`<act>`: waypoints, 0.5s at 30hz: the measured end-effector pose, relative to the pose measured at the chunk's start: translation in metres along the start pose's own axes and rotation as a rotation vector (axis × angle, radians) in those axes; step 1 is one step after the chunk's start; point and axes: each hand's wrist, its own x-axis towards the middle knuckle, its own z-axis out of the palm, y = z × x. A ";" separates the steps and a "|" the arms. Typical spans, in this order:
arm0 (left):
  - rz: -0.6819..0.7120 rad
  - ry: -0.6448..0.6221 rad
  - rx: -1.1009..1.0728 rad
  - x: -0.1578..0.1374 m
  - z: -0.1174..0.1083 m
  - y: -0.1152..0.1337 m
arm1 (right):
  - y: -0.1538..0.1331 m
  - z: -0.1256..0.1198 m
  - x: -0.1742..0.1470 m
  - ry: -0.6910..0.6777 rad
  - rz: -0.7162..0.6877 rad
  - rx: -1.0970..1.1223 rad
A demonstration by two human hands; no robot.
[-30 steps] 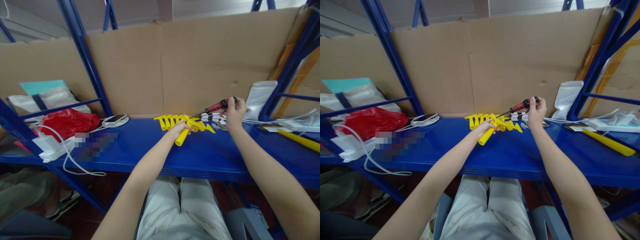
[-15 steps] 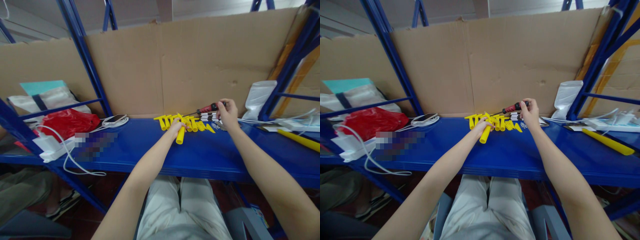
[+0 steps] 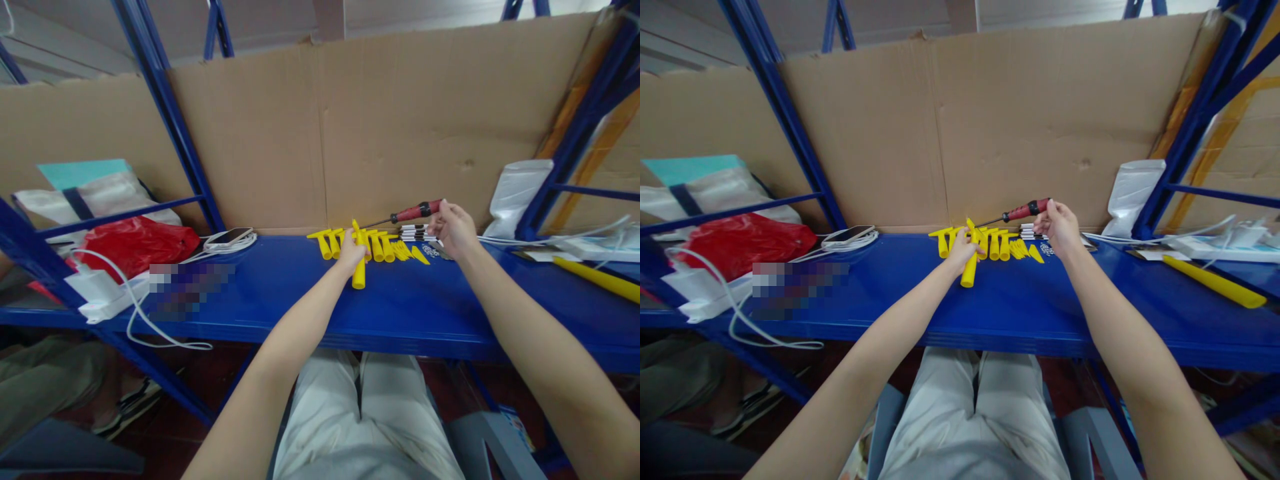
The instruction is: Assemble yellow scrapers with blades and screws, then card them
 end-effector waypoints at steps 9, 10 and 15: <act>0.133 0.027 0.093 -0.002 -0.001 -0.001 | 0.009 -0.006 0.009 0.103 0.008 0.007; 0.142 0.032 0.092 -0.001 -0.001 -0.001 | 0.009 -0.006 0.009 0.098 0.018 0.007; 0.159 0.063 0.070 0.002 -0.002 -0.002 | 0.002 -0.003 0.002 -0.014 0.104 0.033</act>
